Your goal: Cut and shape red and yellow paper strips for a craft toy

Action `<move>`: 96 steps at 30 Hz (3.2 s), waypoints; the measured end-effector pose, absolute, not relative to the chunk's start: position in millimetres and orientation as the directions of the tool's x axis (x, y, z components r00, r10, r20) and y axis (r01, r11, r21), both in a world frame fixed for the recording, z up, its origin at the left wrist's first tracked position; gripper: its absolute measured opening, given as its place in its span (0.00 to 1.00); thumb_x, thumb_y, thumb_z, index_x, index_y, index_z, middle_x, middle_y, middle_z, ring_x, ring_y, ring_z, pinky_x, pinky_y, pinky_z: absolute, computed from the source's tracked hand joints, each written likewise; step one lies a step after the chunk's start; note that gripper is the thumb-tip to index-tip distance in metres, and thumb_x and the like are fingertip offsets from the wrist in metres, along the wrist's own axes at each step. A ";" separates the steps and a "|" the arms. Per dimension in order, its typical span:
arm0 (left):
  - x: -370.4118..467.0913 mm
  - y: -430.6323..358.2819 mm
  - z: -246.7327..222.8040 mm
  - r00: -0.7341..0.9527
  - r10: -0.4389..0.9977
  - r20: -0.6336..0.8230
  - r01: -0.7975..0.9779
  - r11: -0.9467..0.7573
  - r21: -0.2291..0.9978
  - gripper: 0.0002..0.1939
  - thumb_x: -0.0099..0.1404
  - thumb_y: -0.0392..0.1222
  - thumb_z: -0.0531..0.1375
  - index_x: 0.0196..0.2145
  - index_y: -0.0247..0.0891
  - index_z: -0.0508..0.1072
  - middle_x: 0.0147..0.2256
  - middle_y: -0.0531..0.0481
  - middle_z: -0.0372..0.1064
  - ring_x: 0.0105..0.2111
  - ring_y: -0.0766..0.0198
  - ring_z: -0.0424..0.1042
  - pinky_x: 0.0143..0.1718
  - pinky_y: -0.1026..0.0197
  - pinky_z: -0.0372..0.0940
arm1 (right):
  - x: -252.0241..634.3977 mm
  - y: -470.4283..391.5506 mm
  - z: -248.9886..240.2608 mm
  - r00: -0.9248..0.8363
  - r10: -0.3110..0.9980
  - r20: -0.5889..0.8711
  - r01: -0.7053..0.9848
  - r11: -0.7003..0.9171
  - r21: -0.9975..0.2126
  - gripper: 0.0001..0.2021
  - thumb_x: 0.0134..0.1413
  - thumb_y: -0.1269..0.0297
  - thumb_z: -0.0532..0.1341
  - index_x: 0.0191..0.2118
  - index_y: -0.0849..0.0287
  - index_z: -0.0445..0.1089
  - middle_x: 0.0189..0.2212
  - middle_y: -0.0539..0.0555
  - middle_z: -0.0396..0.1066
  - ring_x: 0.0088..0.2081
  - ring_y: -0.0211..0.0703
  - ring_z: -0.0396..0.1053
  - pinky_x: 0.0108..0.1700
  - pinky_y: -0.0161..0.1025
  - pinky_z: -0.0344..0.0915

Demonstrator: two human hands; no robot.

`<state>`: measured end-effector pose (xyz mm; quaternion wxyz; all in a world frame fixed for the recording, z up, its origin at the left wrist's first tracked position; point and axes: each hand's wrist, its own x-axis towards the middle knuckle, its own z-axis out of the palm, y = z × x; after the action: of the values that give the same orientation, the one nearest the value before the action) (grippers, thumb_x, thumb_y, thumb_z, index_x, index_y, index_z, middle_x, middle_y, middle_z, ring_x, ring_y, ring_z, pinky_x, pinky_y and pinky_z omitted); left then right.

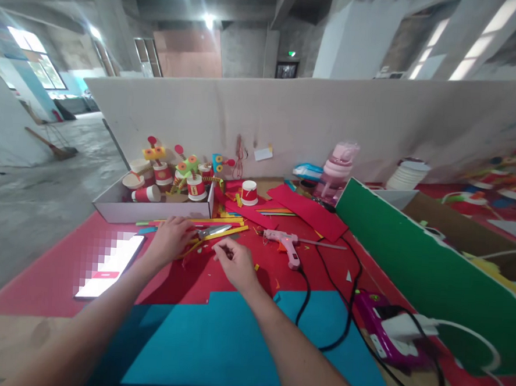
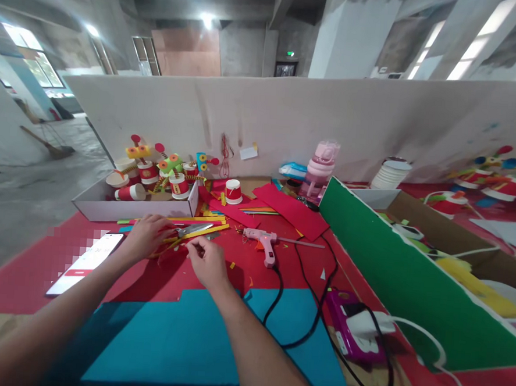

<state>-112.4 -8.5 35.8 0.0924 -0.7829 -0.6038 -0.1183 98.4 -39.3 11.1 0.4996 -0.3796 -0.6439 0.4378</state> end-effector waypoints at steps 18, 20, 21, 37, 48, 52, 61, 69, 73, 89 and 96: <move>-119.4 18.3 25.1 0.345 0.911 0.227 0.900 -0.390 0.196 0.15 0.53 0.31 0.51 0.37 0.39 0.72 0.39 0.47 0.71 0.41 0.57 0.68 0.44 0.56 0.61 | 96.8 -35.0 1.7 -0.178 0.955 0.239 0.069 0.254 -0.965 0.09 0.55 0.60 0.56 0.30 0.57 0.70 0.21 0.49 0.70 0.24 0.37 0.67 0.27 0.32 0.61; -118.5 16.1 30.2 0.387 0.896 0.219 0.880 -0.430 0.202 0.12 0.56 0.34 0.52 0.37 0.39 0.71 0.36 0.47 0.71 0.38 0.58 0.69 0.41 0.58 0.62 | 97.3 -34.9 1.4 -0.180 0.954 0.240 0.075 0.257 -0.964 0.09 0.55 0.60 0.56 0.30 0.57 0.70 0.21 0.49 0.70 0.24 0.37 0.67 0.27 0.32 0.60; -119.0 16.0 33.1 0.398 0.892 0.214 0.876 -0.439 0.201 0.10 0.58 0.37 0.52 0.37 0.39 0.72 0.36 0.48 0.72 0.37 0.59 0.69 0.41 0.58 0.62 | 97.4 -35.0 1.2 -0.183 0.953 0.241 0.078 0.259 -0.963 0.09 0.55 0.60 0.56 0.30 0.57 0.70 0.21 0.49 0.70 0.24 0.37 0.67 0.26 0.32 0.60; -149.4 54.9 31.2 0.186 0.983 -0.004 0.982 -0.186 -0.013 0.15 0.56 0.36 0.55 0.38 0.44 0.78 0.40 0.42 0.76 0.40 0.53 0.72 0.44 0.56 0.63 | 96.6 -33.8 -1.5 -0.207 0.954 0.218 0.070 0.236 -0.969 0.09 0.54 0.61 0.56 0.30 0.57 0.71 0.20 0.49 0.70 0.23 0.37 0.66 0.24 0.31 0.58; -151.8 40.6 64.3 0.102 0.985 0.142 0.993 -0.110 0.048 0.14 0.61 0.43 0.51 0.38 0.39 0.75 0.34 0.44 0.74 0.33 0.56 0.71 0.33 0.60 0.62 | 97.4 -32.6 -0.1 -0.199 0.957 0.212 0.066 0.229 -0.971 0.08 0.53 0.60 0.57 0.30 0.57 0.70 0.20 0.48 0.70 0.21 0.36 0.64 0.22 0.30 0.58; -161.9 37.8 85.7 0.097 0.979 0.179 0.968 -0.135 0.213 0.13 0.58 0.43 0.53 0.35 0.39 0.74 0.31 0.49 0.73 0.32 0.60 0.70 0.32 0.63 0.61 | 97.2 -32.3 -0.3 -0.196 0.955 0.223 0.050 0.237 -0.970 0.08 0.53 0.60 0.56 0.29 0.57 0.70 0.20 0.48 0.70 0.20 0.36 0.64 0.21 0.30 0.58; -163.7 36.8 81.5 0.185 0.969 0.163 0.939 -0.223 0.260 0.16 0.59 0.47 0.53 0.37 0.38 0.77 0.32 0.49 0.75 0.32 0.60 0.71 0.34 0.63 0.63 | 98.0 -30.5 -3.4 -0.194 0.955 0.225 0.070 0.242 -0.968 0.08 0.53 0.60 0.57 0.29 0.56 0.70 0.20 0.48 0.70 0.19 0.36 0.64 0.21 0.30 0.57; -172.6 44.0 45.3 0.015 0.999 0.050 0.983 -0.006 -0.181 0.15 0.59 0.35 0.52 0.36 0.39 0.78 0.35 0.40 0.76 0.36 0.53 0.74 0.36 0.58 0.64 | 96.5 -31.5 -2.2 -0.216 0.953 0.215 0.079 0.236 -0.969 0.08 0.53 0.61 0.57 0.28 0.57 0.69 0.20 0.49 0.70 0.22 0.37 0.66 0.23 0.31 0.58; -168.0 40.2 40.0 0.025 0.999 0.047 0.978 -0.015 -0.210 0.14 0.61 0.34 0.51 0.33 0.37 0.77 0.32 0.38 0.75 0.34 0.51 0.74 0.35 0.56 0.64 | 97.5 -32.5 -0.5 -0.214 0.954 0.211 0.105 0.237 -0.966 0.08 0.53 0.62 0.57 0.28 0.57 0.69 0.20 0.49 0.70 0.23 0.37 0.66 0.24 0.31 0.59; -40.6 -27.9 51.7 0.221 0.949 0.226 0.554 -0.313 0.772 0.12 0.63 0.45 0.54 0.30 0.36 0.72 0.25 0.48 0.72 0.25 0.64 0.70 0.28 0.63 0.65 | 112.6 -28.4 10.3 -0.529 0.848 -0.026 -0.254 -0.188 -0.949 0.18 0.48 0.49 0.64 0.37 0.58 0.66 0.22 0.46 0.67 0.24 0.36 0.66 0.32 0.37 0.68; -91.1 5.5 46.3 0.246 0.935 0.254 0.885 -0.324 0.335 0.17 0.57 0.49 0.61 0.42 0.39 0.75 0.41 0.43 0.73 0.42 0.52 0.70 0.45 0.54 0.63 | 110.5 -21.7 3.3 -0.272 0.956 -0.109 -0.435 -0.223 -0.872 0.18 0.48 0.47 0.62 0.30 0.59 0.65 0.14 0.40 0.53 0.12 0.25 0.42 0.14 0.26 0.39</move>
<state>-91.1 5.5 46.3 -0.0614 -0.7870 -0.5781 -0.2065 110.5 -21.7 3.3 0.4954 -0.3445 -0.3783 0.7020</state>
